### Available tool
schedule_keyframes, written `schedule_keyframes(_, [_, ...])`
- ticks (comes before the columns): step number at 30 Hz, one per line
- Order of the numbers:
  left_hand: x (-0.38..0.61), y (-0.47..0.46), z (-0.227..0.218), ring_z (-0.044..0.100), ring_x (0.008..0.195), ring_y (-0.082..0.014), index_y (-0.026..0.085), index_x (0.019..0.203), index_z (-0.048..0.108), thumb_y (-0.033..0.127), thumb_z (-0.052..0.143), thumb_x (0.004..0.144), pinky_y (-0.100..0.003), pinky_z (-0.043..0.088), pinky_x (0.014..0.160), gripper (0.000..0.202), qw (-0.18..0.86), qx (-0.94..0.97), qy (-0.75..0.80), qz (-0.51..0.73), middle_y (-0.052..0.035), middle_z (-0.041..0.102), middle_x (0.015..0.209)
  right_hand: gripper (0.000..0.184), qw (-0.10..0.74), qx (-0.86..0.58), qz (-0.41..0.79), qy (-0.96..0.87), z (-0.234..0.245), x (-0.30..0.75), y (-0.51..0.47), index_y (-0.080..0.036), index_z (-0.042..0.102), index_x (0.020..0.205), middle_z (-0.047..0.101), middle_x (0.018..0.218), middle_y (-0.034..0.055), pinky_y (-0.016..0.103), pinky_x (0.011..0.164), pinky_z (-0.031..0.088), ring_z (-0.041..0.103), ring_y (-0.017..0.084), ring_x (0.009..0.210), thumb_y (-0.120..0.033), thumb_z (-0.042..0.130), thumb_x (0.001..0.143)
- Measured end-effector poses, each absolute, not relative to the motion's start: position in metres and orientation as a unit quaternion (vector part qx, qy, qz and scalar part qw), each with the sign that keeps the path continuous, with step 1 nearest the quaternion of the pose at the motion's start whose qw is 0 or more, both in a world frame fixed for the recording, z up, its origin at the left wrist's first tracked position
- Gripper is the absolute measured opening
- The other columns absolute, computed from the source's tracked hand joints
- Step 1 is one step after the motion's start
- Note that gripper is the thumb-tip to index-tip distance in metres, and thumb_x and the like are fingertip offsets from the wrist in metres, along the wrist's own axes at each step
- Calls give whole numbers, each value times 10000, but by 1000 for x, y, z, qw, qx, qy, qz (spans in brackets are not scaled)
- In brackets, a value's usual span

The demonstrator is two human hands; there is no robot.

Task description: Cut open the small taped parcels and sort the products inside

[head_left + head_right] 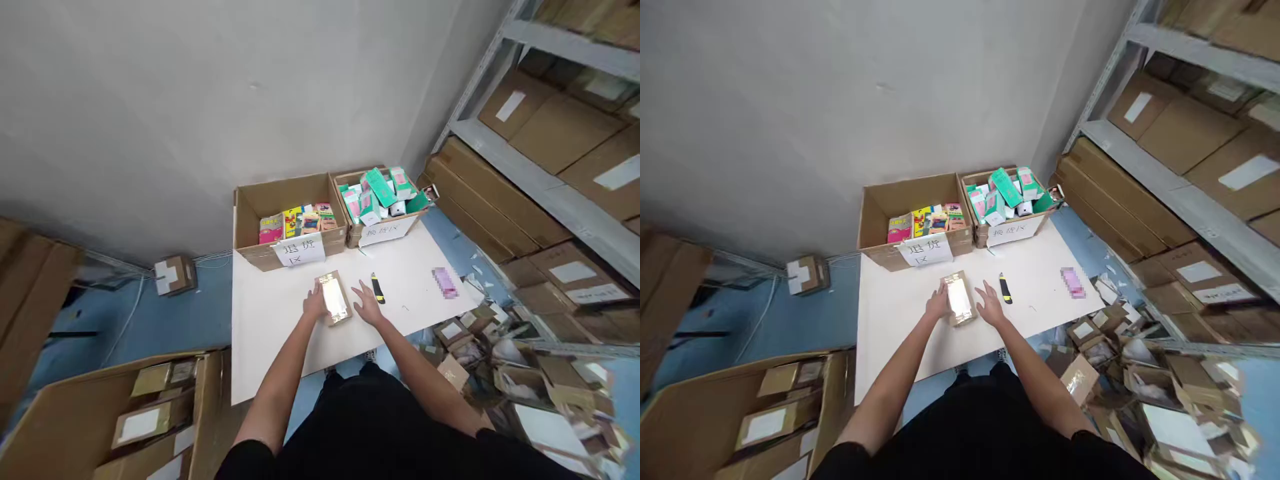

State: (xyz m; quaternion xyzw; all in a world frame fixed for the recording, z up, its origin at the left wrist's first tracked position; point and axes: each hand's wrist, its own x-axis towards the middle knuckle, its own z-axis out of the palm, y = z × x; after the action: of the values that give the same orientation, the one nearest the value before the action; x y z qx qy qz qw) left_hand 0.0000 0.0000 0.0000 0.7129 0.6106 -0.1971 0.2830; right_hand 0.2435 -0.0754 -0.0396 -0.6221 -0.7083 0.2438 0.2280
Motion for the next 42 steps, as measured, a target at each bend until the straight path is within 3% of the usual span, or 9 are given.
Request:
schedule_keyframes(4, [3,-1,-2,237,1603,-426,360,1711,-36,481,909,704,-514,461,1161,1387,274,697,627,-214,-65,-51,1805,614,213,-664,254,-671,-33,303,-42,-203,563,1535,323,1725,128,524,1269,302,312,325,1573,-227,593,922])
schedule_keyframes(10, [33,-21,-13,421,1514,-347,317,1705,-105,575,852,772,-400,553,1027,1361,278,668,664,-190,-105,-147,1787,646,78,-724,327,-602,-53,356,-1,-209,489,1586,416,1663,134,402,1222,357,373,308,1525,-239,602,951])
schedule_keyframes(15, [47,-25,-16,335,1572,-361,286,1707,-98,521,864,784,-408,536,1062,1354,266,650,677,-219,-126,-143,1784,843,-39,-751,373,-543,-85,348,-5,-204,287,1677,538,1489,186,385,1081,463,521,334,1371,-377,687,956])
schedule_keyframes(18, [49,-23,-13,301,1590,-368,306,1703,-119,500,867,783,-426,524,1090,1362,275,634,685,-233,-103,-156,1783,942,-64,-744,358,-560,-100,341,-15,-241,174,1709,497,1491,200,382,1027,495,529,340,1345,-322,710,939])
schedule_keyframes(23, [54,-25,-8,136,1635,-413,331,1702,-126,528,835,806,-490,467,1163,1329,282,621,689,-246,-58,-177,1782,957,-54,-733,368,-569,-104,349,-8,-235,163,1712,525,1455,200,361,998,520,612,316,1258,-152,654,894])
schedule_keyframes(30, [59,-27,-7,46,1641,-434,329,1705,-116,549,830,791,-537,406,1207,1333,283,623,689,-239,-51,-173,1783,741,111,-671,514,-523,-51,304,12,-279,175,1691,731,1221,60,301,798,600,733,180,822,-247,456,1007])
schedule_keyframes(36, [66,-27,-11,40,1644,-424,342,1702,-118,531,845,748,-543,398,1215,1369,280,614,701,-229,-18,-150,1787,627,104,-589,404,-692,-2,216,18,-263,364,1631,668,1435,82,329,1055,502,670,233,1229,-161,470,1021])
schedule_keyframes(39, [67,-26,-12,15,1646,-417,353,1706,-90,515,855,737,-549,381,1227,1363,284,615,699,-230,-5,-145,1789,628,23,-597,366,-713,9,190,20,-245,395,1617,628,1486,116,325,1059,481,645,252,1288,-128,492,1008])
schedule_keyframes(42, [65,-27,-13,3,1644,-428,375,1704,-80,542,861,722,-573,364,1233,1369,297,620,694,-211,4,-141,1792,697,-54,-622,328,-709,12,176,14,-248,315,1667,656,1418,159,340,1017,496,667,279,1257,-158,533,1011])
